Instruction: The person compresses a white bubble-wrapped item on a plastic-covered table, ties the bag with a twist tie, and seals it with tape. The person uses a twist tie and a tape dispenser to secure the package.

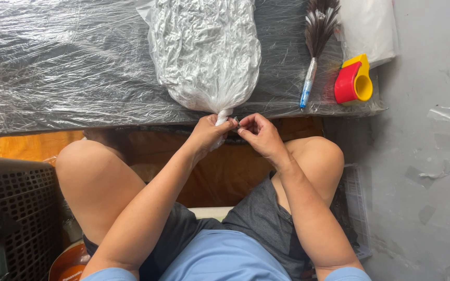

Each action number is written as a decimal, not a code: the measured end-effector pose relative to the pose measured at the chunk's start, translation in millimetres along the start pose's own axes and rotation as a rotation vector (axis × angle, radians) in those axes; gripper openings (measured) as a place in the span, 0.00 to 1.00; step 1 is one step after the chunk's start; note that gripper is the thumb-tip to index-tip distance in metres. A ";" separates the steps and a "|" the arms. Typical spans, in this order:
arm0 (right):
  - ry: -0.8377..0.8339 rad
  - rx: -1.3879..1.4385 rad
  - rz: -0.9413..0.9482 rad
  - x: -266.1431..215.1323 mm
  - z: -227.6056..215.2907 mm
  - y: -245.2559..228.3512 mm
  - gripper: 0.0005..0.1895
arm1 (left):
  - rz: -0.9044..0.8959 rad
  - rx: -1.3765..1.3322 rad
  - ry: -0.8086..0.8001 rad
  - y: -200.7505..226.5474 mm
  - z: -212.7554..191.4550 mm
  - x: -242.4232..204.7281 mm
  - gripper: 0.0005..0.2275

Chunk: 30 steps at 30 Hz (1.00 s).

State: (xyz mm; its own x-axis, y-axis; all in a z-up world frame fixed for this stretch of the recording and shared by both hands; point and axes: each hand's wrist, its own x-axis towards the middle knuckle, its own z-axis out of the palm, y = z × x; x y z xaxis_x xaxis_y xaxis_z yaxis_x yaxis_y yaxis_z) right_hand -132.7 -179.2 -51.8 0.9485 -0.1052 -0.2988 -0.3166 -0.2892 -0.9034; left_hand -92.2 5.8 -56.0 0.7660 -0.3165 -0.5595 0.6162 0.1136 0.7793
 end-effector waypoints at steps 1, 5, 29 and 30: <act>0.000 0.000 0.001 -1.0 -0.5 -2.7 0.14 | -0.001 0.000 -0.001 1.1 0.6 -1.4 0.09; -0.013 0.064 0.092 -9.0 0.3 -29.8 0.14 | 0.013 -0.009 0.007 0.5 1.2 -1.4 0.09; 0.005 0.250 0.054 -4.4 3.7 -17.5 0.11 | -0.025 -0.066 -0.047 2.6 -0.8 0.0 0.11; 0.011 0.234 0.045 -3.3 4.7 -16.1 0.11 | -0.021 -0.062 -0.045 2.5 -1.0 0.8 0.11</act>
State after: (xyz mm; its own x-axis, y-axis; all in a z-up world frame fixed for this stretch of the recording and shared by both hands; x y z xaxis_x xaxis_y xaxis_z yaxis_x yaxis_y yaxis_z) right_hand -130.7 -169.7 -37.7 0.9328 -0.1234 -0.3387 -0.3473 -0.0559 -0.9361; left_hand -89.9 6.7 -54.7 0.7445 -0.3615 -0.5612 0.6433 0.1641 0.7478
